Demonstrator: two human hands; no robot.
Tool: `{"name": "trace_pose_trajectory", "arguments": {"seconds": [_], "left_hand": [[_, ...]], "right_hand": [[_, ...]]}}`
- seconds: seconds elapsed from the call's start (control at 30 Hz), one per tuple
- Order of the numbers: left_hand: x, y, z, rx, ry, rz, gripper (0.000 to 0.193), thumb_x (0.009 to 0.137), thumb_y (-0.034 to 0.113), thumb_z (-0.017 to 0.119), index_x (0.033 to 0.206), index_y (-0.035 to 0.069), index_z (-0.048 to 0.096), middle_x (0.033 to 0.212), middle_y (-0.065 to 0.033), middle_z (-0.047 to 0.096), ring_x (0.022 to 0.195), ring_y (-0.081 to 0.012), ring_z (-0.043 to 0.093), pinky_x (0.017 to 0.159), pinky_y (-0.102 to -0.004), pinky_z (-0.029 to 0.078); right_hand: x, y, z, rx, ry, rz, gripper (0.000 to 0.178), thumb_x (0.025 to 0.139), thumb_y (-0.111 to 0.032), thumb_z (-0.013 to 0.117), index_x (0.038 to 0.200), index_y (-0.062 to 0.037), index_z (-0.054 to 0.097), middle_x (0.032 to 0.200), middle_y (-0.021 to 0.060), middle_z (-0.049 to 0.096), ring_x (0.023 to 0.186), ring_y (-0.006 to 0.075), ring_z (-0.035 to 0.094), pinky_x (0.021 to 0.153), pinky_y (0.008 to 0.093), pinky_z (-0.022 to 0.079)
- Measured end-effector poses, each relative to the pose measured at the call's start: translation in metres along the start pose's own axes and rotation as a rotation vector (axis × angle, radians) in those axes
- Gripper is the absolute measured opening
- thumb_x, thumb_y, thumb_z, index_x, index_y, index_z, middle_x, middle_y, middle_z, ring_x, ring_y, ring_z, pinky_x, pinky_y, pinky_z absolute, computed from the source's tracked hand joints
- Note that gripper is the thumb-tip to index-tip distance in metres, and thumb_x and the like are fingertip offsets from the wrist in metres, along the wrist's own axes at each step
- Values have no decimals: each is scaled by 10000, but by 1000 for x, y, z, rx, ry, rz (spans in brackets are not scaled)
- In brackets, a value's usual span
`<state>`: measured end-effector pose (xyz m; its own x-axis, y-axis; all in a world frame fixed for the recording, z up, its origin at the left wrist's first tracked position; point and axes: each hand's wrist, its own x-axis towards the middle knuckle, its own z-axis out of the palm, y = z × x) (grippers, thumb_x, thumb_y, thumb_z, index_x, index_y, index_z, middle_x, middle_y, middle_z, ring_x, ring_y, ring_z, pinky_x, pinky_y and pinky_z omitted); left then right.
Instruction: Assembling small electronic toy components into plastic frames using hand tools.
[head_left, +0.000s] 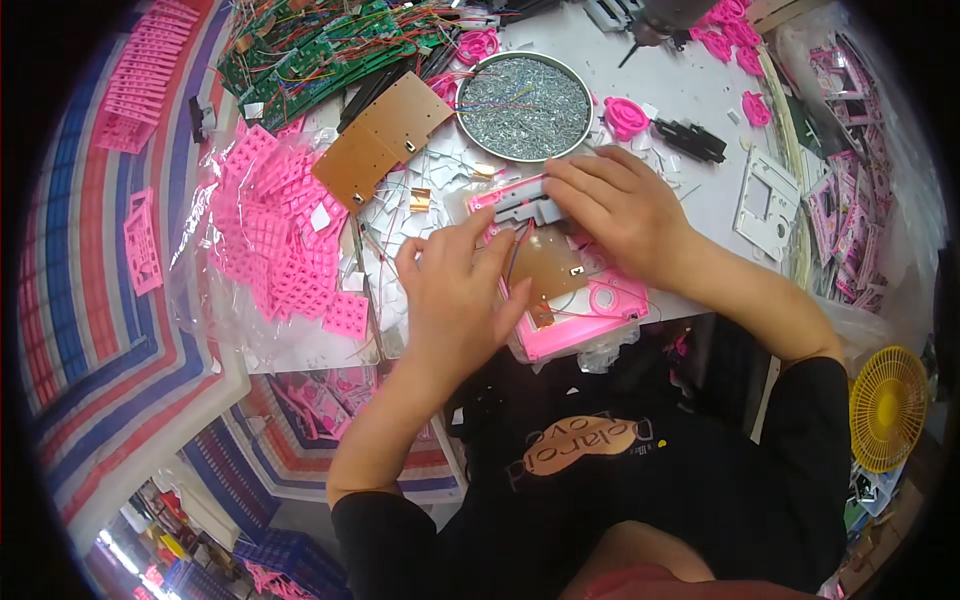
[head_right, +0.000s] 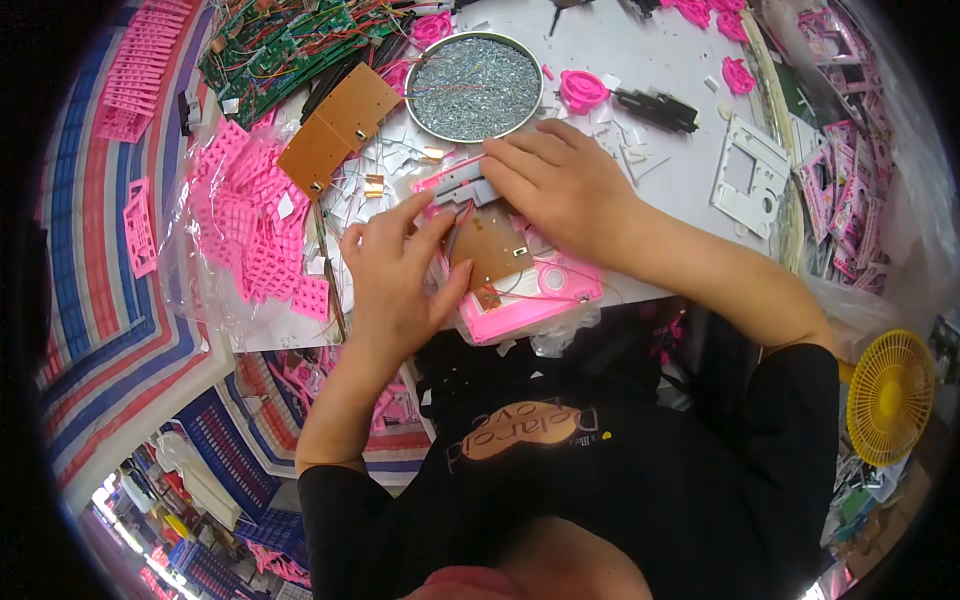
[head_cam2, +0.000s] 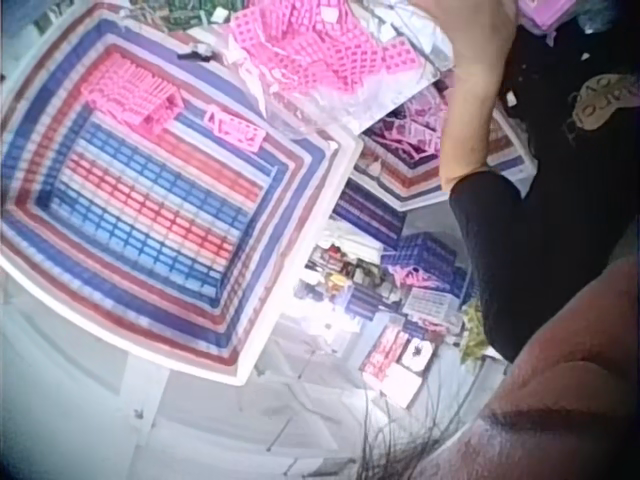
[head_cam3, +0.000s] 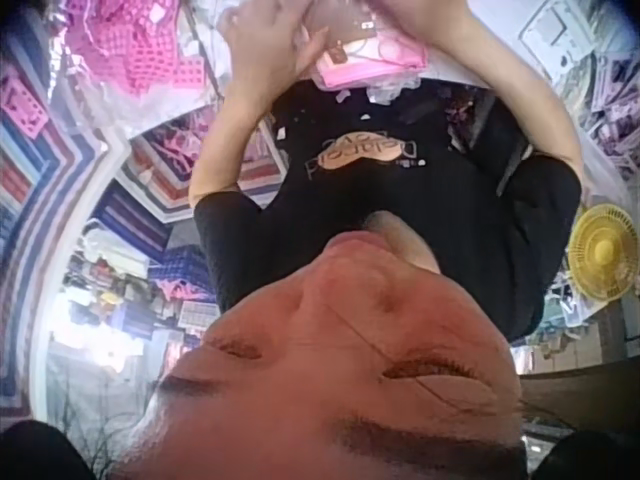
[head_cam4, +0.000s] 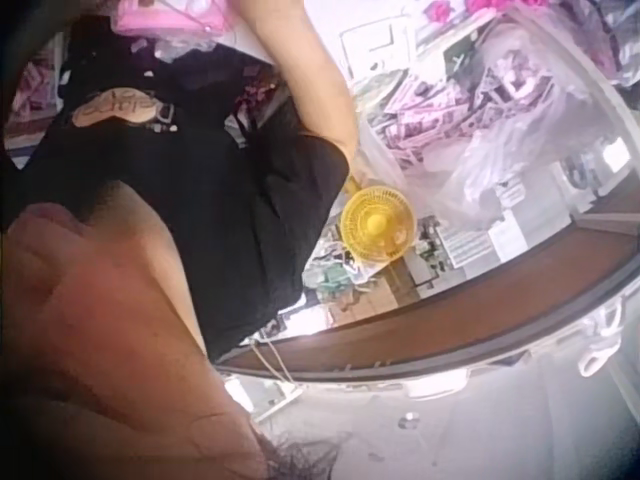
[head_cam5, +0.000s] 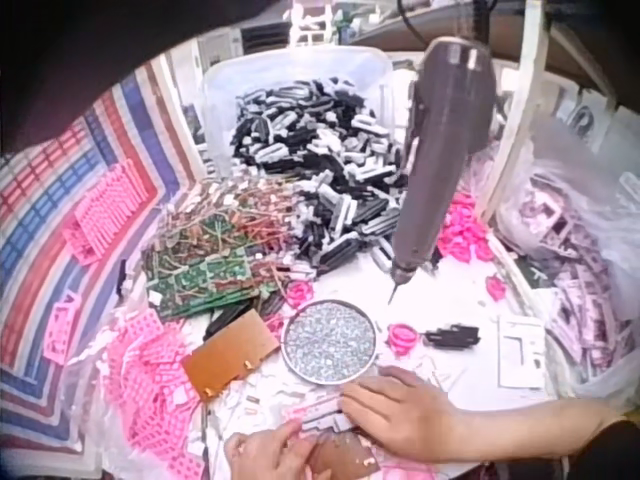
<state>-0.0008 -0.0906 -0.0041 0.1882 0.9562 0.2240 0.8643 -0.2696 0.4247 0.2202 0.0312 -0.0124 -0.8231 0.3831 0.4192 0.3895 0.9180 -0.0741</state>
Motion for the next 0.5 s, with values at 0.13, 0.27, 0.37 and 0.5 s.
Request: {"name": "trace_pose_trajectory", "arguments": {"seconds": [0.13, 0.27, 0.37, 0.5], "left_hand": [[49, -28, -15, -239, -16, 19, 190, 853, 205, 744, 978, 63, 721, 1110, -96, 700, 866, -261, 673, 782, -395, 492], [125, -54, 5, -75, 81, 68, 102, 872, 190, 718, 867, 92, 745, 951, -47, 701, 858, -260, 665, 804, -427, 484], [142, -68, 25, 224, -70, 191, 108, 881, 214, 711, 865, 110, 735, 899, -44, 681, 918, -255, 646, 890, -469, 428], [157, -52, 45, 210, 55, 278, 133, 893, 242, 703, 837, 121, 708, 885, -32, 677, 955, -248, 633, 923, -491, 382]], "right_hand": [[38, 29, -34, 375, -669, 325, 473, 725, -166, 787, 1182, -85, 695, 1248, 153, 684, 1118, 315, 656, 908, 403, 542], [25, 41, -44, 338, -241, -50, 325, 814, -229, 771, 1106, -97, 712, 1007, 124, 709, 881, 283, 685, 791, 409, 553], [20, 63, -92, 683, 98, 597, 354, 931, -225, 713, 1193, 11, 685, 1124, 167, 722, 996, 292, 708, 848, 401, 567], [63, 125, -113, 1269, 1077, 395, 451, 972, -270, 634, 1302, 27, 556, 985, 152, 720, 873, 259, 711, 790, 382, 563]]}}
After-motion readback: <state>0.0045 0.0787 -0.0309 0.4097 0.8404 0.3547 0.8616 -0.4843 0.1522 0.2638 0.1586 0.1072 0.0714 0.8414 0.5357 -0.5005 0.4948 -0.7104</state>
